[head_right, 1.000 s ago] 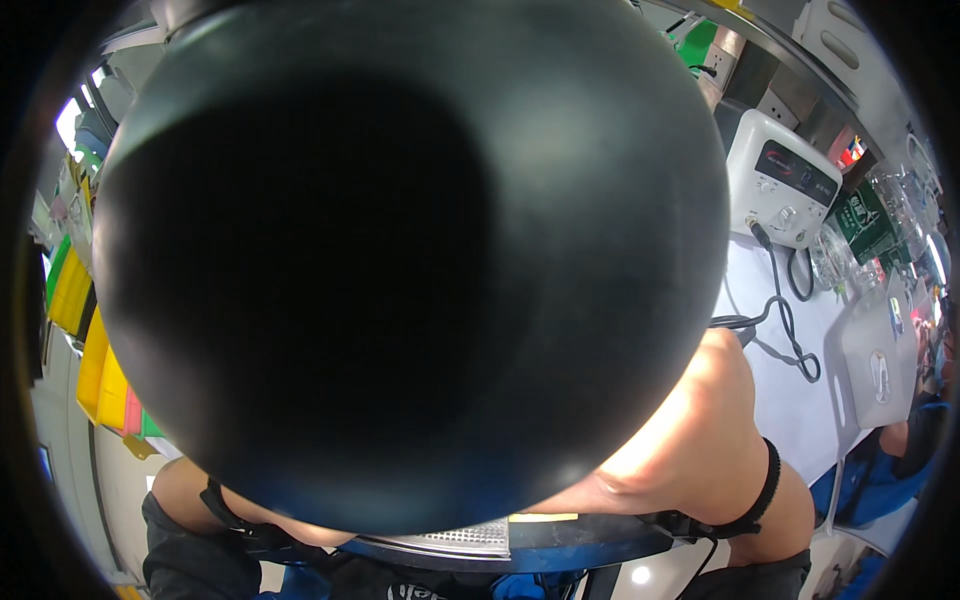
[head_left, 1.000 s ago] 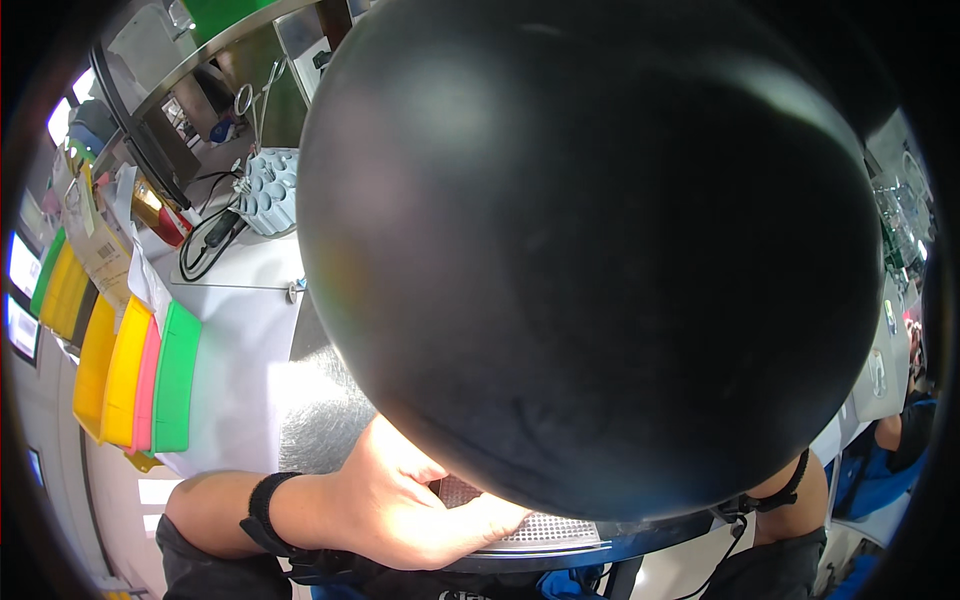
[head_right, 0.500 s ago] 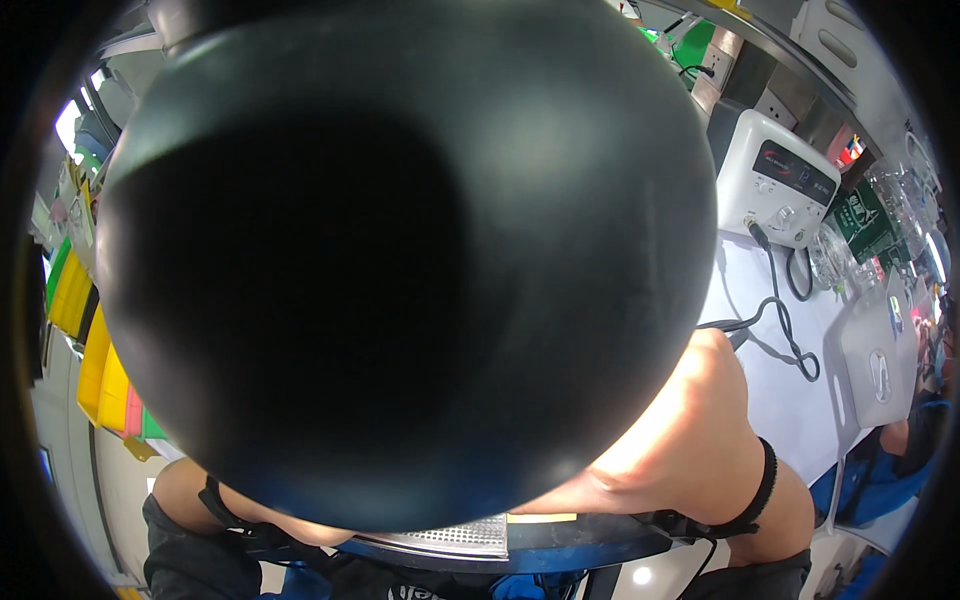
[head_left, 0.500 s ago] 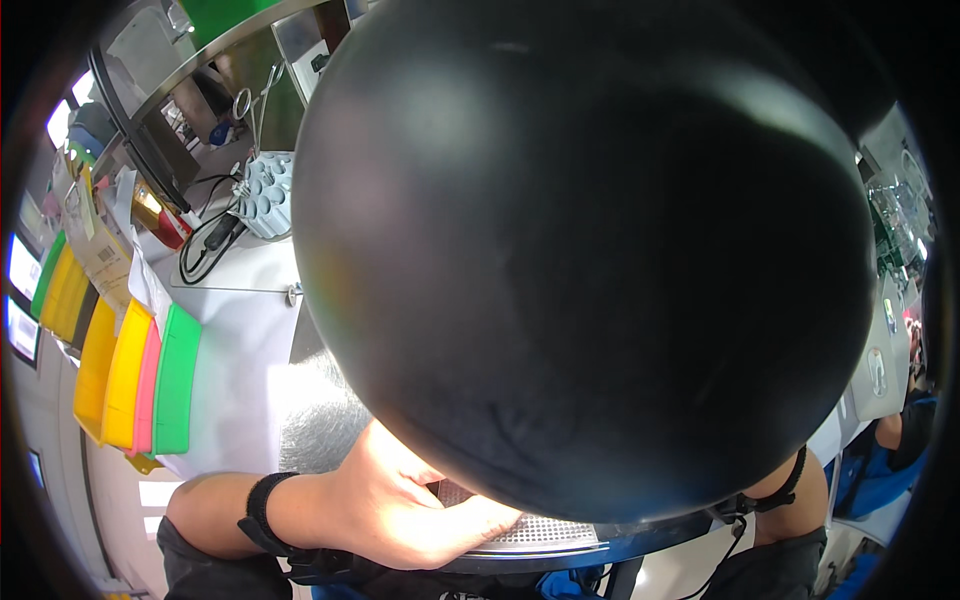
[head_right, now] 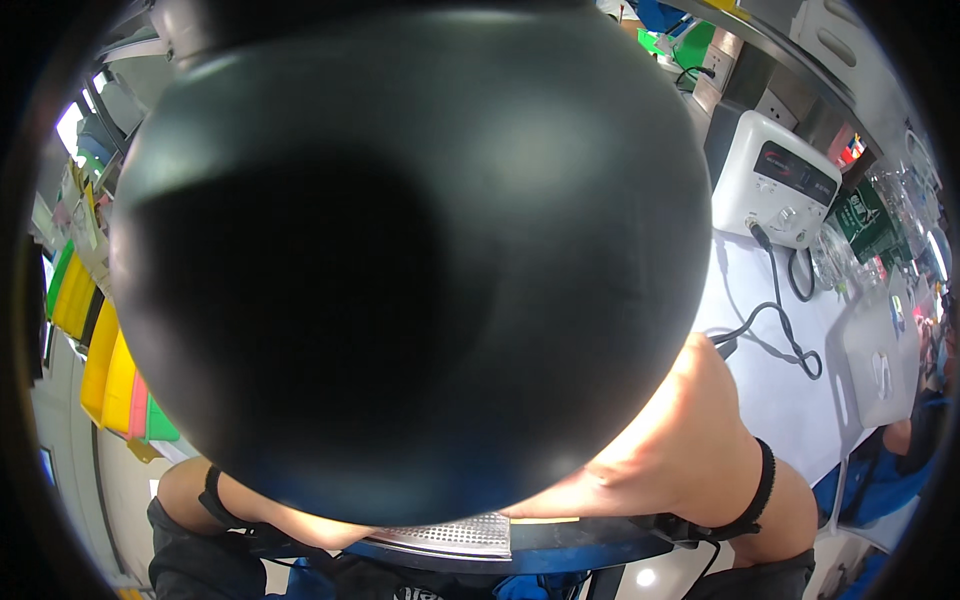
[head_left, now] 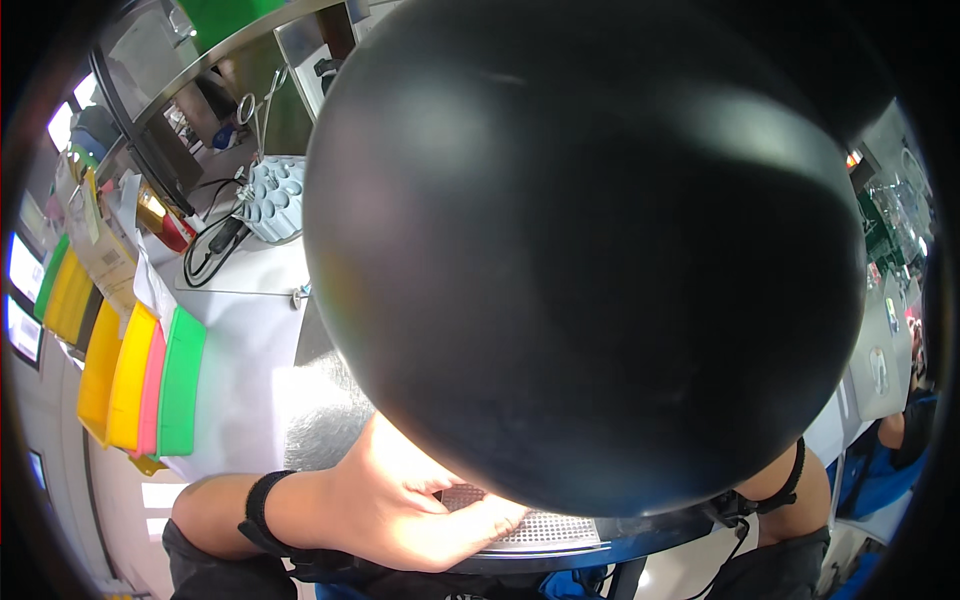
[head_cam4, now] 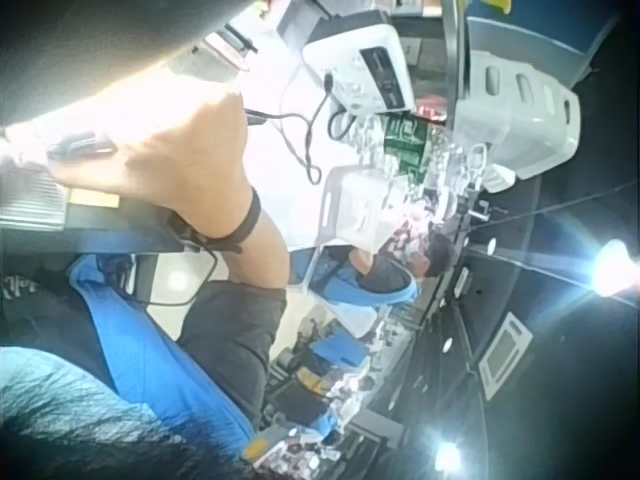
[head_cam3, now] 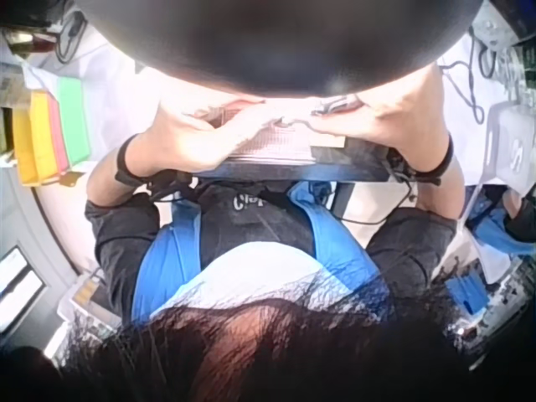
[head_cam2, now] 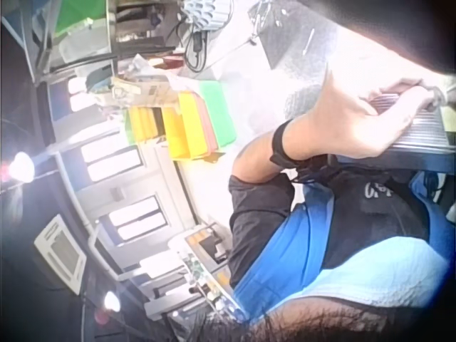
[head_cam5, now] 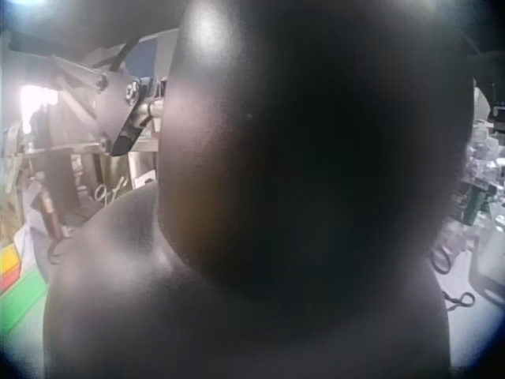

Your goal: Assembling small plastic components at a workbench using a lamp for focus.

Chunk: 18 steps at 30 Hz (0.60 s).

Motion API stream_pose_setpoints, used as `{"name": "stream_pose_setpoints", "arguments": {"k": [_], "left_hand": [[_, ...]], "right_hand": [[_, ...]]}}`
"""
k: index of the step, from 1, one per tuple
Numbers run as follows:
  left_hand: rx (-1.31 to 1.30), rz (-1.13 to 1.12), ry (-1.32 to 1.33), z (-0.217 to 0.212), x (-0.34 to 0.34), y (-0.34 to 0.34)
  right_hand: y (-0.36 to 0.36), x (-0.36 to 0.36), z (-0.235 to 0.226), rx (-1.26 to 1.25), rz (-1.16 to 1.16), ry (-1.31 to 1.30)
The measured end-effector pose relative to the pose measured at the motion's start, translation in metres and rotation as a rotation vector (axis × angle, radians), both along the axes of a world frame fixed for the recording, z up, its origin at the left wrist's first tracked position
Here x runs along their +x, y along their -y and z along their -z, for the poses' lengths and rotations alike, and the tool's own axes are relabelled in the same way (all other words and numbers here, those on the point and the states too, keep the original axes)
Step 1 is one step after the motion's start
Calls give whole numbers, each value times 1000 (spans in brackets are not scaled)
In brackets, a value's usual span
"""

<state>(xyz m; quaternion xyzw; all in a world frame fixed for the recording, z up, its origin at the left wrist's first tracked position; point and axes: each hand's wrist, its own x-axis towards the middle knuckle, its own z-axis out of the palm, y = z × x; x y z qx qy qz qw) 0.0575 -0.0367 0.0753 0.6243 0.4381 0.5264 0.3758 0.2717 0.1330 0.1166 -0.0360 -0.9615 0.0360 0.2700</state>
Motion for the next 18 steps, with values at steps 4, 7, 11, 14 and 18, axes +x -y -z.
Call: {"name": "stream_pose_setpoints", "arguments": {"k": [4, 7, 11, 14, 18], "left_hand": [[138, -41, 82, 2, 5, -7], [31, -77, 58, -1, -3, -7], [-51, -223, 114, 14, -22, -20], [-21, -222, 278, 16, -25, -24], [-6, -268, 210, 13, -28, -27]], "right_hand": [[-10, 3, -5, -7, 13, 27], [-32, 6, 2, -131, 56, 84], [-42, 14, 3, -423, 211, 102], [-45, 11, 6, -415, 180, 52], [-54, 8, 21, -467, 143, 3]]}}
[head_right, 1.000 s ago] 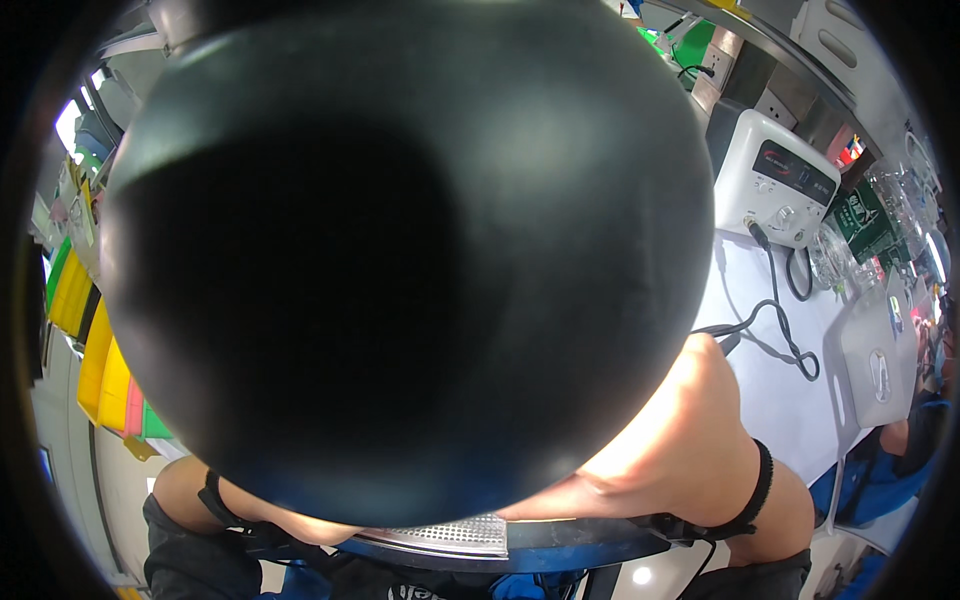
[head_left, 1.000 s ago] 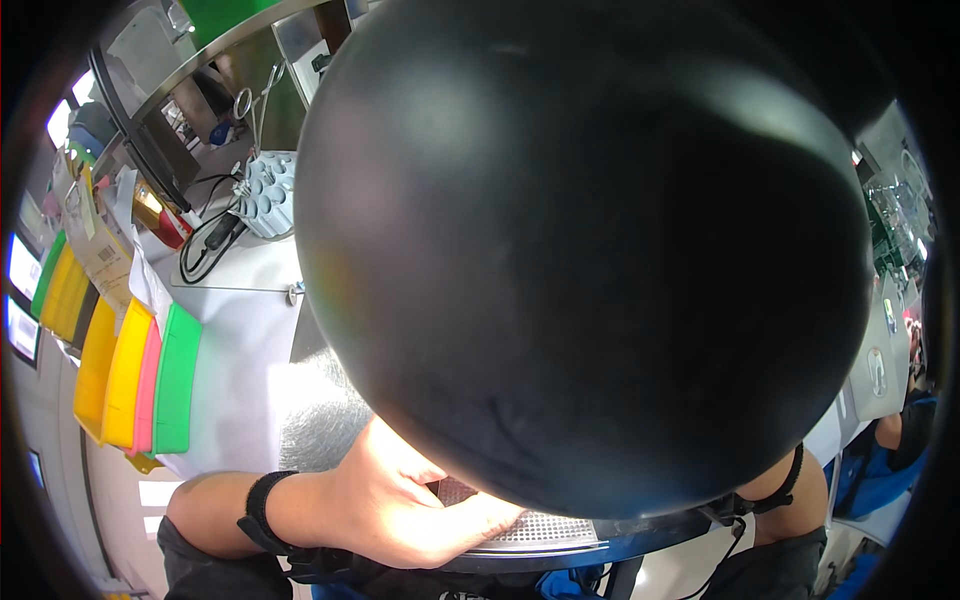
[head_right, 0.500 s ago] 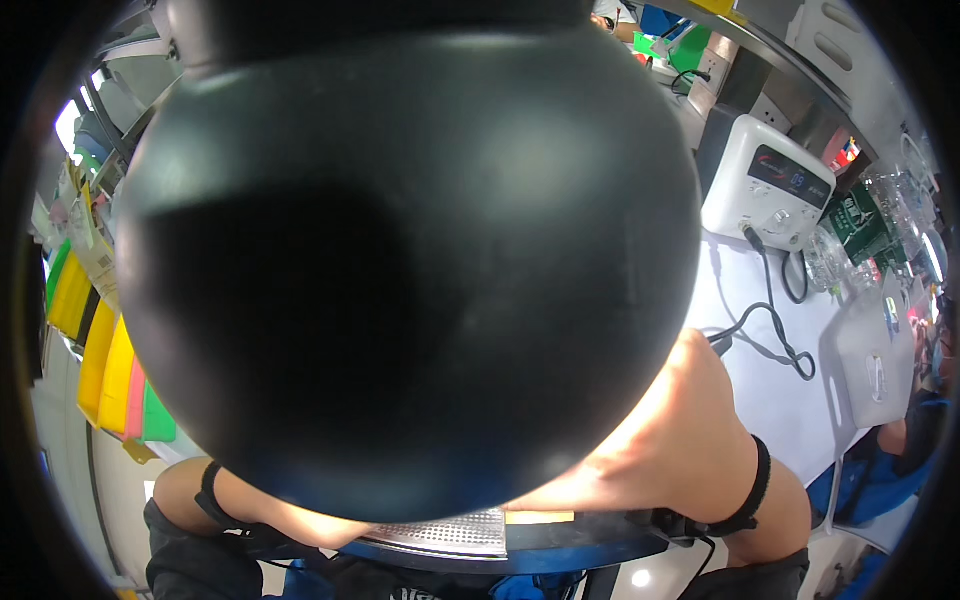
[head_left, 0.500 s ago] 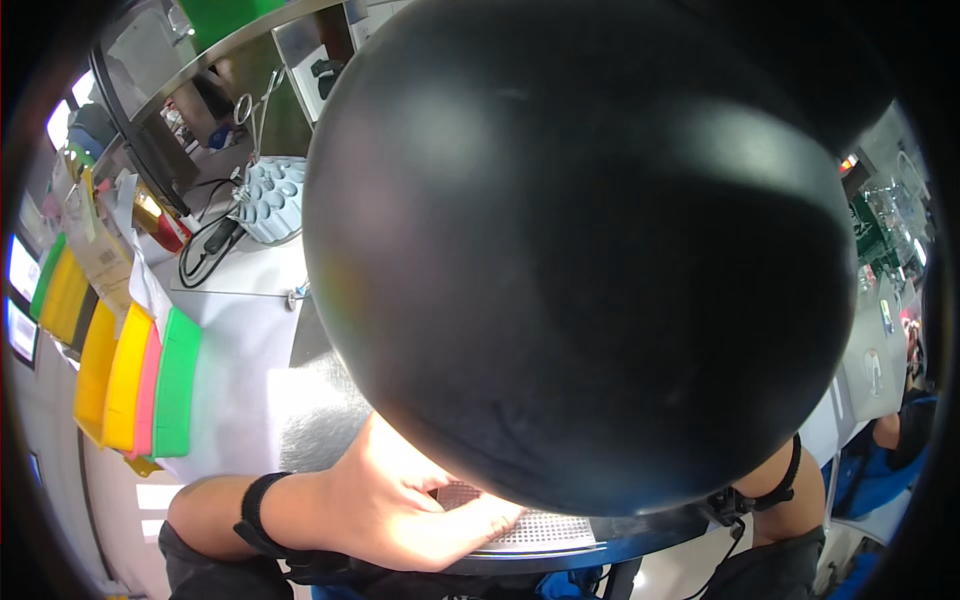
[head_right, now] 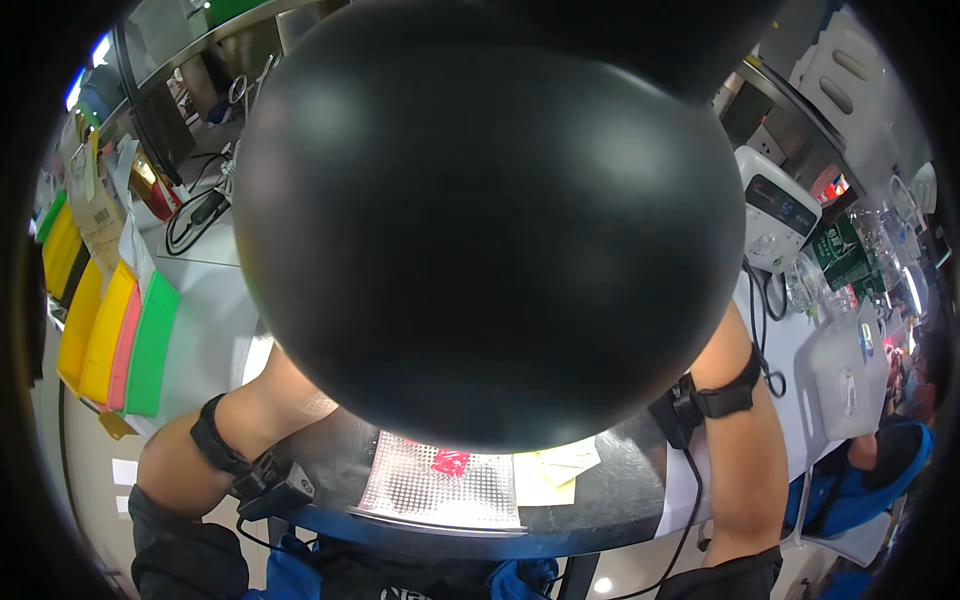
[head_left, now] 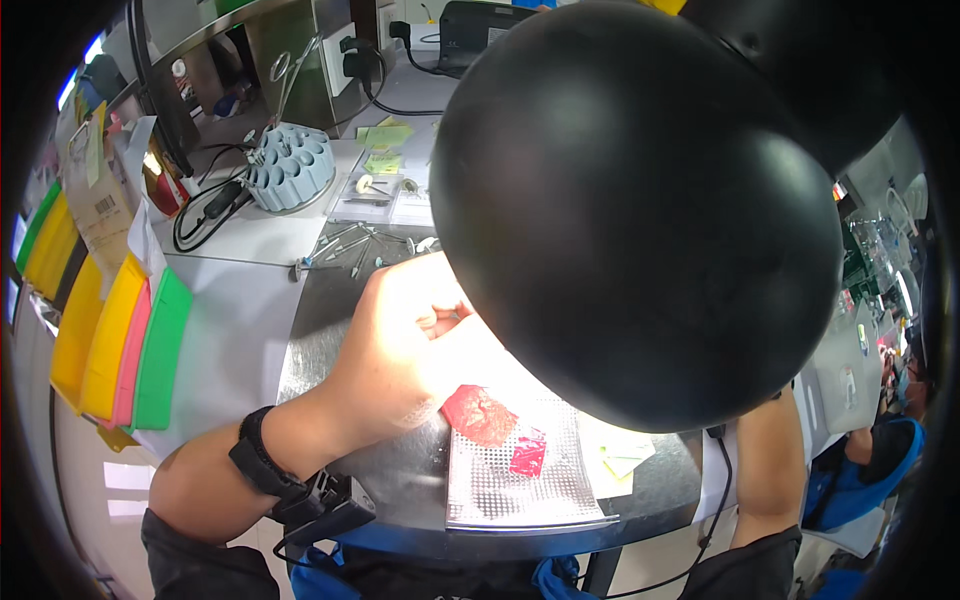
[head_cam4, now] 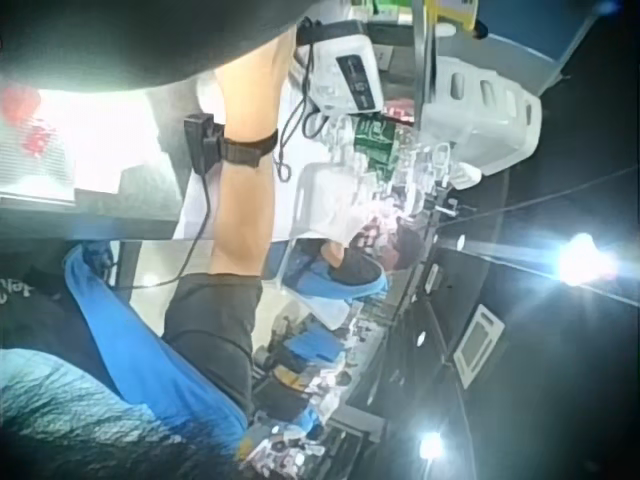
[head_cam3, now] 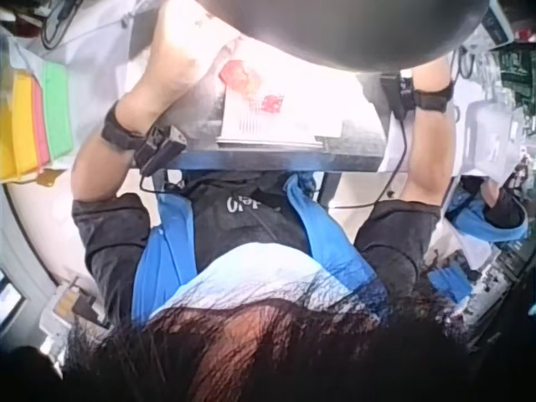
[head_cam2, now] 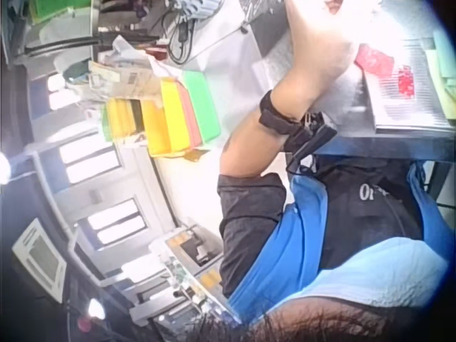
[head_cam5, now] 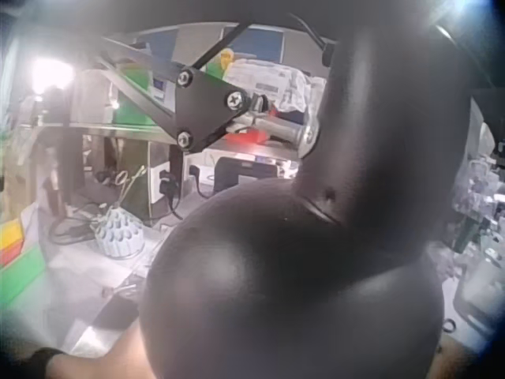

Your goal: Assembling small plastic components at a workbench using a lamp for focus.

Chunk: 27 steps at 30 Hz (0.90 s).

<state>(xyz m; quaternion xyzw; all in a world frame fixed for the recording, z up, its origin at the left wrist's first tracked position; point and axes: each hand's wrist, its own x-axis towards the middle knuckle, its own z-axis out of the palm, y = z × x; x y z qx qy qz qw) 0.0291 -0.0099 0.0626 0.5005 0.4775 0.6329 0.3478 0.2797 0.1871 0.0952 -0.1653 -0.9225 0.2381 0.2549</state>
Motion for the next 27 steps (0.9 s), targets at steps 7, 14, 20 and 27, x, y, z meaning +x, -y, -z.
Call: {"name": "stream_pose_setpoints", "arguments": {"k": [7, 14, 20, 27], "left_hand": [[-38, 21, 2, -2, -6, -3], [1, 112, -186, -2, 3, -12], [-97, 170, -161, -8, 4, -8], [257, -210, -845, 12, -29, -27]], "right_hand": [[4, 2, -6, -17, 7, -16], [10, 1, 13, -45, -57, -105], [11, -5, 11, -38, -86, -147], [18, -15, 33, -57, -176, -202]]}}
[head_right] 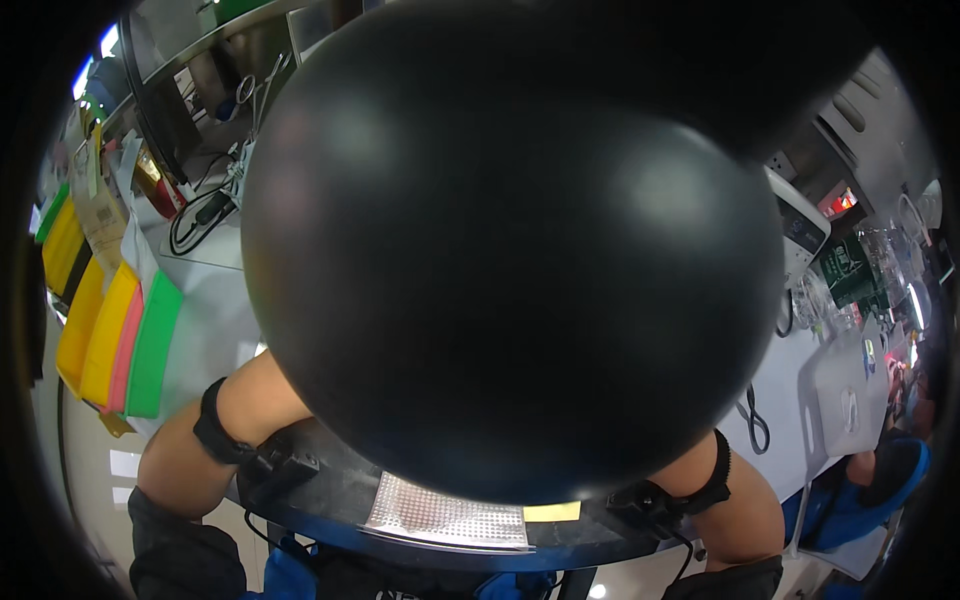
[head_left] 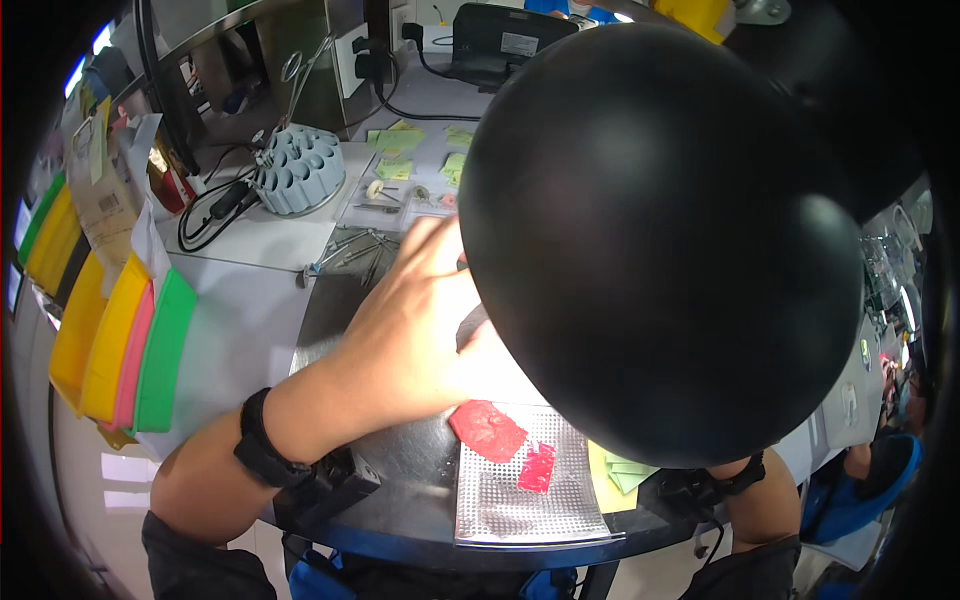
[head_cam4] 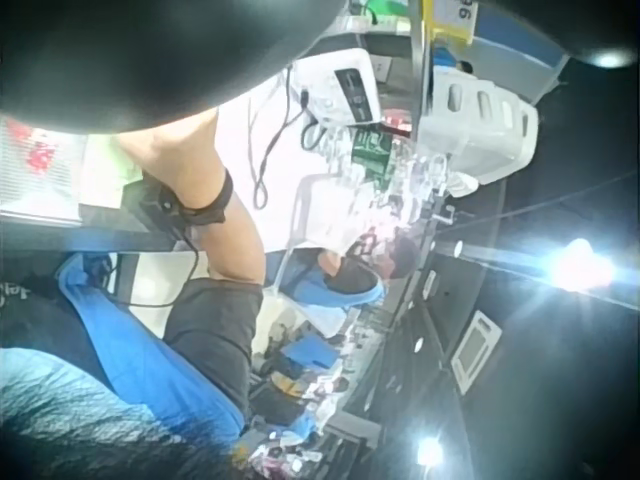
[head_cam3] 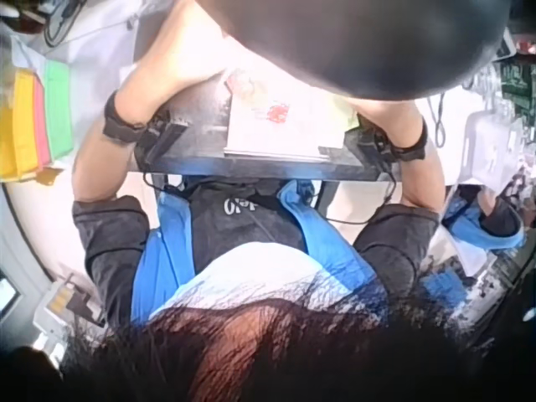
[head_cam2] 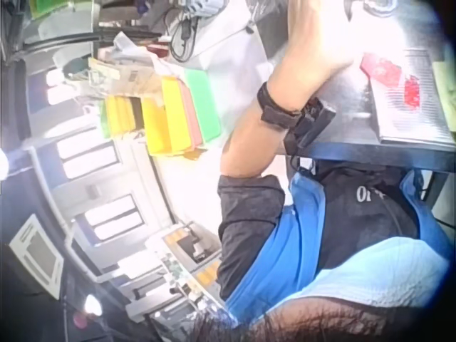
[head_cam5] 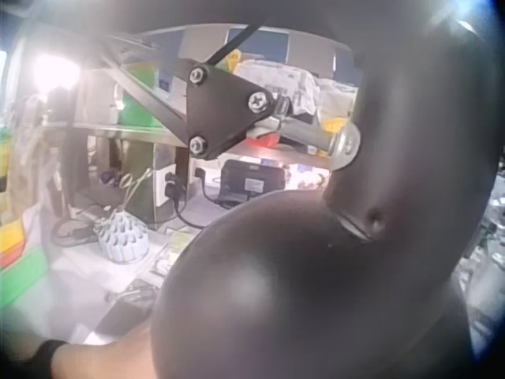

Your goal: Assembling small plastic components at a workbench using a lamp for focus.

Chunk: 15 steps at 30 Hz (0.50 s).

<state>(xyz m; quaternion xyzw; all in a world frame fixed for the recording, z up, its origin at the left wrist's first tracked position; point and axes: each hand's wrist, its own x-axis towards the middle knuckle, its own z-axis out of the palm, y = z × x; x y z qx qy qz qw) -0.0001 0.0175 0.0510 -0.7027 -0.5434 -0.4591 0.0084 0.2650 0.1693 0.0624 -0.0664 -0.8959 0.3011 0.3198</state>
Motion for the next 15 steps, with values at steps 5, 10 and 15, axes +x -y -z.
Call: {"name": "stream_pose_setpoints", "arguments": {"k": [5, 10, 15], "left_hand": [[-10, 45, -185, -6, 0, -2], [-126, 133, -192, -15, 22, 22], [-73, 181, 123, -13, 33, 27]], "right_hand": [[20, 10, -3, 30, -48, -18], [26, 6, -1, 20, -118, -14], [36, -6, -7, 153, -116, -17]]}}
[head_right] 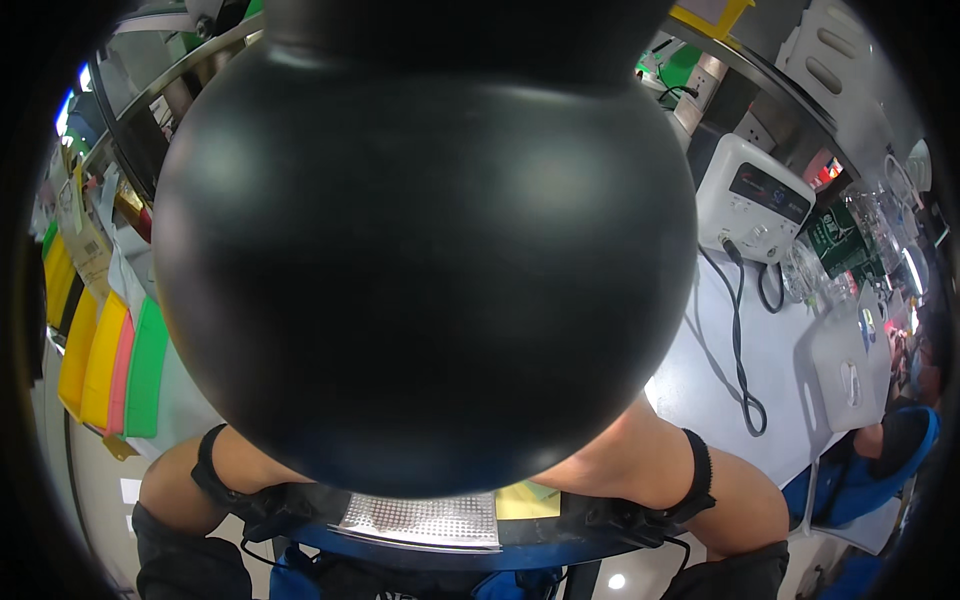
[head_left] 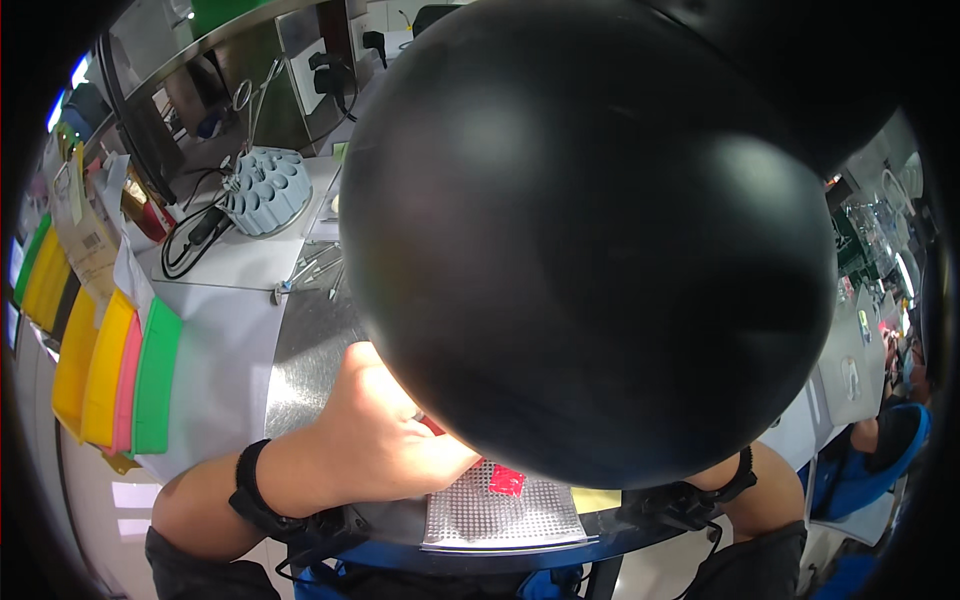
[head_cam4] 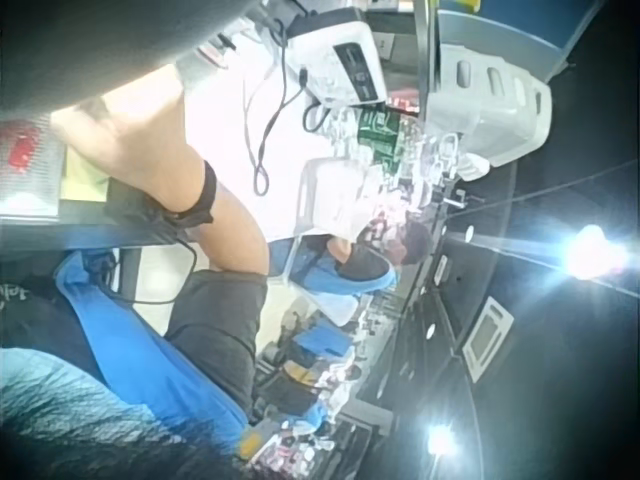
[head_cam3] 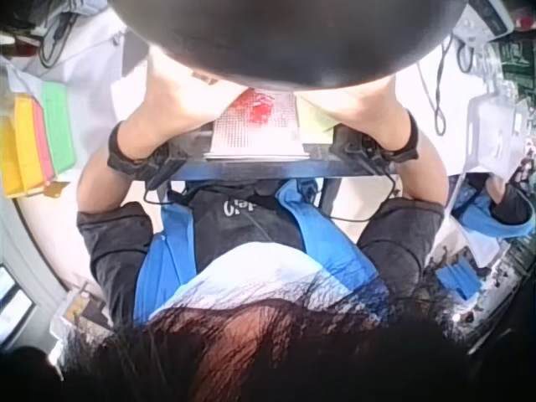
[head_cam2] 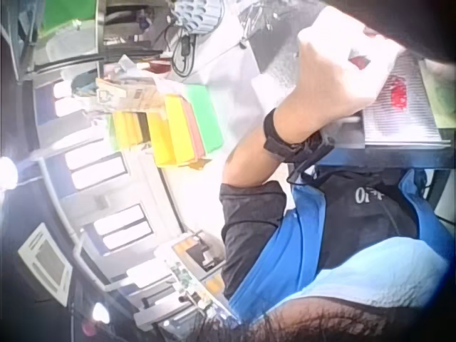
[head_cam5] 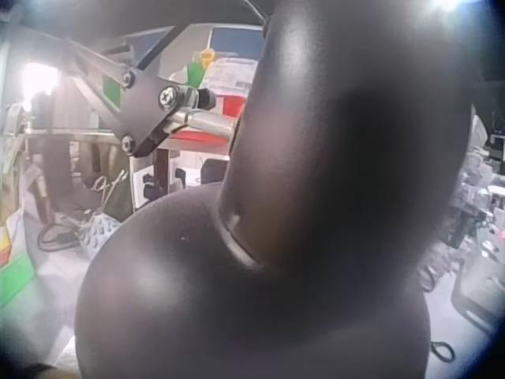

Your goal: Assembling small plastic components at a workbench using a lamp for focus.

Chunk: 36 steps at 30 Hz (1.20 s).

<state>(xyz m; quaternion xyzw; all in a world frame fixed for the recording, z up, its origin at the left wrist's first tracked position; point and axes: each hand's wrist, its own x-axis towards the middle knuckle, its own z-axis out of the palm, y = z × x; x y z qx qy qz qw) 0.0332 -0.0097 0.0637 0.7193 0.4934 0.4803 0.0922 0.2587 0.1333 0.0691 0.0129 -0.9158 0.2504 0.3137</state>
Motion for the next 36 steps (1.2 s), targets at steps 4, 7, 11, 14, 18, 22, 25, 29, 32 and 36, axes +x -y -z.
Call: {"name": "stream_pose_setpoints", "arguments": {"k": [4, 7, 11, 14, 18, 22, 25, 29, 32, 36], "left_hand": [[179, 2, 64, -3, 6, -6], [74, -7, 88, -5, 9, -1], [6, 11, 143, -8, 10, 4], [8, 21, 168, -5, 10, 3], [109, 12, 132, -2, 8, 0], [-25, 16, 129, 2, 8, 5], [-44, -51, 119, 4, 9, 3], [-167, -43, 230, 1, 13, 0], [-256, 8, 291, -7, 14, 5], [-244, -15, 211, -11, 13, 10]], "right_hand": [[-16, -7, 31, 112, -34, -286], [-19, -8, 38, 211, 0, -361], [-8, -8, 39, 271, 76, -280], [-3, -5, 28, 172, 83, -279], [-9, -10, 47, 46, -8, -341], [-11, -17, 34, 158, 24, -419], [-11, -16, 24, 412, 105, -423], [5, -10, -15, 299, 117, -293], [-3, -6, 4, 272, 110, -202], [13, -6, -12, 290, 142, -89]]}}
